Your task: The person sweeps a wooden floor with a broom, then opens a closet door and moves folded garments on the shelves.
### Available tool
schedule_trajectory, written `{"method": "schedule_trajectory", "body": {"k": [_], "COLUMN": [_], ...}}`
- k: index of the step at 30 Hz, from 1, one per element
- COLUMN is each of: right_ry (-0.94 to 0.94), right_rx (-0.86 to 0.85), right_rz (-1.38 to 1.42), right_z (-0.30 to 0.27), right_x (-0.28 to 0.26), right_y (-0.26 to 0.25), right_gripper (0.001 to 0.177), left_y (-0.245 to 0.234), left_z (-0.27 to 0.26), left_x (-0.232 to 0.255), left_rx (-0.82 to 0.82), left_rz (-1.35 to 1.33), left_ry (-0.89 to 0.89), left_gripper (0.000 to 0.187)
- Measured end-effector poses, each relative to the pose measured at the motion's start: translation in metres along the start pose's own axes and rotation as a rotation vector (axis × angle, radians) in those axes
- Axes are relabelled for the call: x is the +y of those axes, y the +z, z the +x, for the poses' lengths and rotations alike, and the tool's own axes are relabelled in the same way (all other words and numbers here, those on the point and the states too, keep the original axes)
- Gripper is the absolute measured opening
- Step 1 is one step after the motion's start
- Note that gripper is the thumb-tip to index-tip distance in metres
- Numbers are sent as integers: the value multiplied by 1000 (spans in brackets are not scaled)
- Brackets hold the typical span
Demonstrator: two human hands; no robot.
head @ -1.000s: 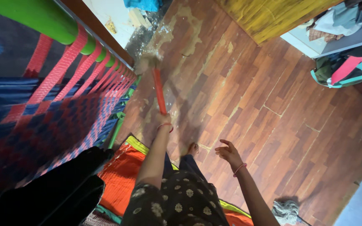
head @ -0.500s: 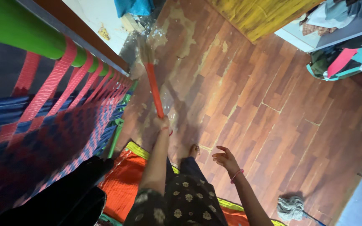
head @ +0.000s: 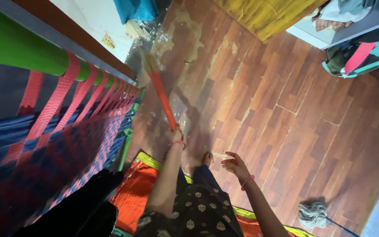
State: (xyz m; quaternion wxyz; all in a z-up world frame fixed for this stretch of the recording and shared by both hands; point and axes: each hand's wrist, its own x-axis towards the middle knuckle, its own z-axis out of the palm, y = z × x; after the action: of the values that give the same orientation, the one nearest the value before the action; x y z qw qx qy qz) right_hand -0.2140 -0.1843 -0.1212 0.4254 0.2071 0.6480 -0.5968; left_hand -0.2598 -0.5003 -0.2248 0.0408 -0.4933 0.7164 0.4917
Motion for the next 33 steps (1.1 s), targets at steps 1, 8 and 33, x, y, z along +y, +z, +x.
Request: {"method": "schedule_trajectory", "body": {"k": [1,8,33], "right_ry": [28,45,3], "right_rx": [2,-32,63], "right_rz": [11,12,9], "right_z": [3,16,24], "right_x": [-1,-6,-16], "right_y": [1,12,-20], "right_gripper": [59,61,61], "left_y": [-1,-3,26], "left_z": [-9,-58,17], "left_x": [-4,-21,9], "left_rx": [0,-155,-41], "left_rz": [-7,160,270], "left_ry": [50,122,58], "left_gripper": [29,32,35]}}
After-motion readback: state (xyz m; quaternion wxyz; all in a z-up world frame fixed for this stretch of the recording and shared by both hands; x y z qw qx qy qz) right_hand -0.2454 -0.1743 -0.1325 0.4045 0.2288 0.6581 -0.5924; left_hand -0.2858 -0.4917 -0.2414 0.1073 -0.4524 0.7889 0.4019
